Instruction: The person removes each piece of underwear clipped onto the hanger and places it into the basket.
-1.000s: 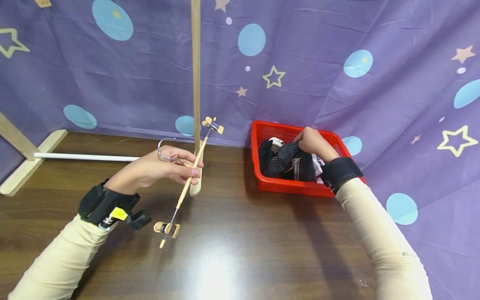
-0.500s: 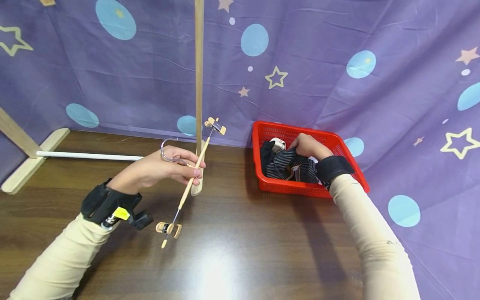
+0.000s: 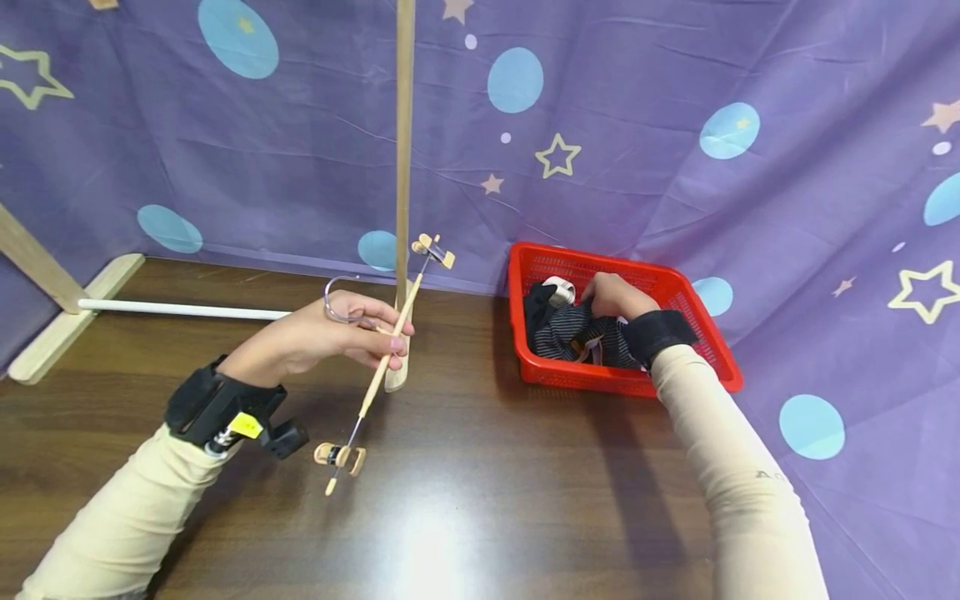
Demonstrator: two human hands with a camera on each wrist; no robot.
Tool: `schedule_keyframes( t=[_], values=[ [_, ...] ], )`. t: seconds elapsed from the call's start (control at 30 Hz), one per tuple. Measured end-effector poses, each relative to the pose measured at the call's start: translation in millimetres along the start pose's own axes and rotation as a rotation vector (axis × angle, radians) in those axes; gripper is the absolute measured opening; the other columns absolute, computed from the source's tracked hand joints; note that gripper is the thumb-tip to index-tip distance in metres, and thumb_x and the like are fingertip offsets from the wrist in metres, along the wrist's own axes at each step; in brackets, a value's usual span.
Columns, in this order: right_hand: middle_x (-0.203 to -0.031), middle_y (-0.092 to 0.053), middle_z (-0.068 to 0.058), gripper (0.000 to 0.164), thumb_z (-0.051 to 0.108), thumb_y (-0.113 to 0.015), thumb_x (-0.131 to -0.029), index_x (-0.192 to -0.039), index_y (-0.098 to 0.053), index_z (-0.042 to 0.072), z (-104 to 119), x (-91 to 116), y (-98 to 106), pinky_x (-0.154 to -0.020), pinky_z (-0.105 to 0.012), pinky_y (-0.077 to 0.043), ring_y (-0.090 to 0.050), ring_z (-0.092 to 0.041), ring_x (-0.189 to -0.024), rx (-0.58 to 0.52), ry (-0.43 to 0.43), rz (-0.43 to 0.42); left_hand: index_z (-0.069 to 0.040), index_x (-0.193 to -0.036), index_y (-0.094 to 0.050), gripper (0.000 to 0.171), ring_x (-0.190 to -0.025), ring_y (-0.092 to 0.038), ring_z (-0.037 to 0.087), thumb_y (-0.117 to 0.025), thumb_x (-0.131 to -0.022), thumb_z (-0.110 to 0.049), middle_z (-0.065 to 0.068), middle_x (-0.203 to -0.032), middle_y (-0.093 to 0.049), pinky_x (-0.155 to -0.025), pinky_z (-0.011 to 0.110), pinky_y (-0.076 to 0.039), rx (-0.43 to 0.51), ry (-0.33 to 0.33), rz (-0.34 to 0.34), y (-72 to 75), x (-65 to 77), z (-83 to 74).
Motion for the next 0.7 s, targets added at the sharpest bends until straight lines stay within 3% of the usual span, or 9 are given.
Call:
schedule_keyframes(
  t=[0.3, 0.7],
  values=[
    [-0.078, -0.067, -0.005, 0.031, -0.014, -0.059, -0.069, -0.089, -0.078, -0.001, 2.2, -3.5, -5.8, -0.062, -0.025, -0.043, -0.050, -0.018, -0.072, -0.050, -0.070, 0.038, 0.016, -0.123, -0.056, 0.032, -0.080, -0.075, 0.014, -0.064, -0.095, 0.002, 0.004, -0.088, -0.076, -0.081, 0.035, -0.063, -0.003, 0.006, 0.000, -1.7, 0.8, -1.2],
    [-0.069, -0.055, 0.003, 0.028, -0.015, -0.056, -0.069, -0.081, -0.074, 0.002, 3.4, -2.2, -5.1, -0.058, -0.024, -0.037, -0.045, -0.015, -0.065, -0.055, -0.035, 0.063, 0.017, -0.122, -0.056, 0.031, -0.080, -0.075, 0.015, -0.063, -0.095, 0.004, 0.004, -0.088, -0.076, -0.081, 0.037, -0.063, 0.000, -0.016, 0.006, -5.5, 3.9, -2.4]
  ],
)
Point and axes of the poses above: each hand's wrist, its own x-axis away from the middle knuckle, its own y-axis out of the back of the hand, z = x × y, the point moved 1 cm from there along -x, towards the middle knuckle
